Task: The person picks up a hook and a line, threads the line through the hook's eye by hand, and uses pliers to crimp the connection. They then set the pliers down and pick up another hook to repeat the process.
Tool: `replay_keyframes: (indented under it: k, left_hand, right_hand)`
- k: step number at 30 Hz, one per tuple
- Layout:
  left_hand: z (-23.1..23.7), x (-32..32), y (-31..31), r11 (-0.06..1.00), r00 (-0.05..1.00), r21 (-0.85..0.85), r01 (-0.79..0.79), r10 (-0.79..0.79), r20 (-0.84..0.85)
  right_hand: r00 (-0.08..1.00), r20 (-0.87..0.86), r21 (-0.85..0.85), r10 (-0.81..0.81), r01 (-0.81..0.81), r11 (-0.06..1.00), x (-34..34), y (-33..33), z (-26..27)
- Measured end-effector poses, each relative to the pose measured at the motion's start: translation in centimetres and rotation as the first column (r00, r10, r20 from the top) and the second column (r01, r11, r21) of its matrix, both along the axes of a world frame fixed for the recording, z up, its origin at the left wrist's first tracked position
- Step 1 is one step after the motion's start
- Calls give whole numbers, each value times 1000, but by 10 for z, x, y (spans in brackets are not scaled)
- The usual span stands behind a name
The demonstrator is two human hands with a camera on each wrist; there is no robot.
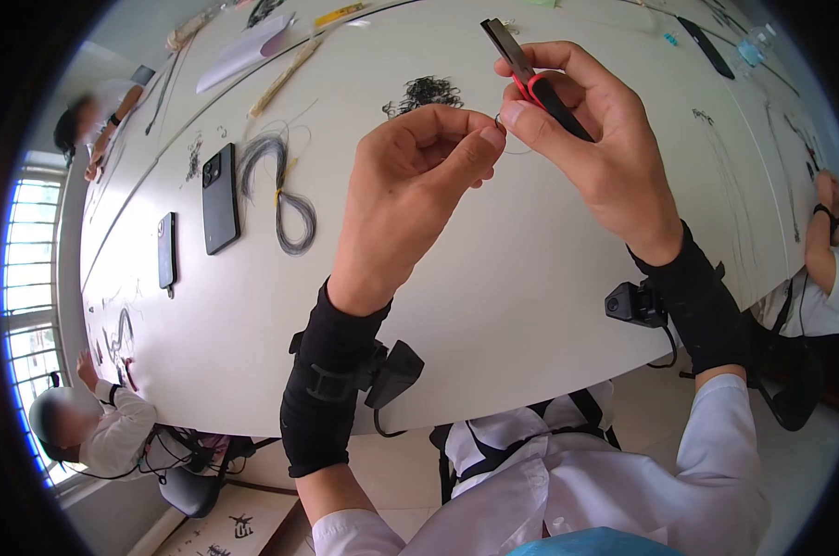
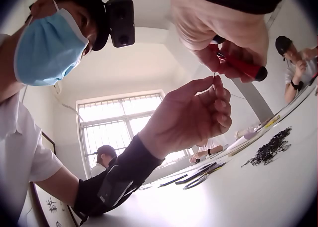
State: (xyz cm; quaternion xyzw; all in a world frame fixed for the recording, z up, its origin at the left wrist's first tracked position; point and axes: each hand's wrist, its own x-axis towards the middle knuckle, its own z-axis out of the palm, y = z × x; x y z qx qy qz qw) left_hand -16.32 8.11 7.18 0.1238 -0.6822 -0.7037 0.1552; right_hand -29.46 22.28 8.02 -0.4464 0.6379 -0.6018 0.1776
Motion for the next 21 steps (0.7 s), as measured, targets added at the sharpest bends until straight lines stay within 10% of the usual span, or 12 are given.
replay_keyframes:
  k: [21]
  left_hand:
    - [-2, 0, -10, 984, 998, 176, -24, 33, -46]
  right_hand:
    - [991, -135, 74, 0, 10, 997, -1, 3, 7]
